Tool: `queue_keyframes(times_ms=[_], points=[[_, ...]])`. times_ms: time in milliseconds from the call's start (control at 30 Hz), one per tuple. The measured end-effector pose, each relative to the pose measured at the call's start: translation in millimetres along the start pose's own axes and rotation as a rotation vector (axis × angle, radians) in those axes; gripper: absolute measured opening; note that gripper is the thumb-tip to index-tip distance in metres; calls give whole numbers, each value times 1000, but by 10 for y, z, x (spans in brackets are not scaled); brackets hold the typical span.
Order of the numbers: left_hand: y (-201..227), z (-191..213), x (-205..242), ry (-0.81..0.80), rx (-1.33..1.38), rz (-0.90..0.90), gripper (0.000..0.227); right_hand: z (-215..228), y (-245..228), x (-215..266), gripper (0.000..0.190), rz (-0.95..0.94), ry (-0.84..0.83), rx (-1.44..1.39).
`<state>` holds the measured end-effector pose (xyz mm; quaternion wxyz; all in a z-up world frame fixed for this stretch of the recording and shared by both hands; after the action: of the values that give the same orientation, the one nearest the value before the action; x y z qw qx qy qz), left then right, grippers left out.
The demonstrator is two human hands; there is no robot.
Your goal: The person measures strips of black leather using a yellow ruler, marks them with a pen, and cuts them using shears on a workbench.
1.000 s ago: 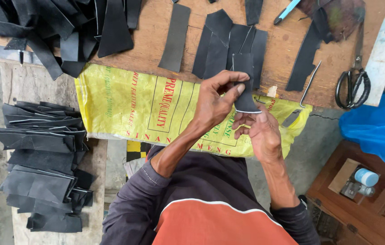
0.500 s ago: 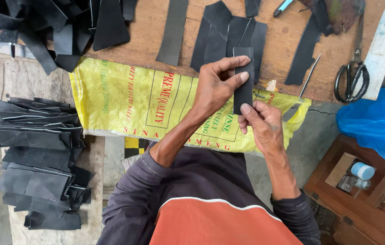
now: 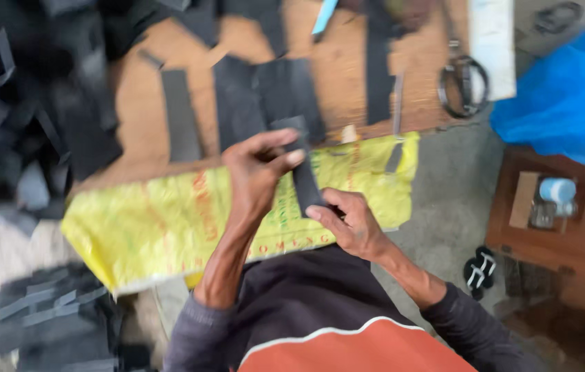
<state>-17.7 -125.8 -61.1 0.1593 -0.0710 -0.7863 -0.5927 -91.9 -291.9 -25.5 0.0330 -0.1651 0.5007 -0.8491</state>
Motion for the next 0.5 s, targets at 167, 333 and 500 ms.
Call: queue_keyframes(times_ms=[167,333,500], points=[[-63,-13,-23,2,44,-43,28,-30,-30,-94,38,41,-5,-6],[-36,-228,-143,-113,-27,-78,34,785,154,-454,22,217,-38,-2],[-11,-157,-164,-102,-127,-120,41,2362,569,-493,37,401,597,1003]])
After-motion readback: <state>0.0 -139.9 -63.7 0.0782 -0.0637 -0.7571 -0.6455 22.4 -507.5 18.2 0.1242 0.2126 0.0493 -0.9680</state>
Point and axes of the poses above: each hand's wrist, its own x-axis away from the middle knuckle, its own z-axis out of the back of the hand, y = z × x, the point moved 10 cm from there along -x, towards the middle knuckle, and after that the axes turned 4 degrees about y, right-handed, at the moved point
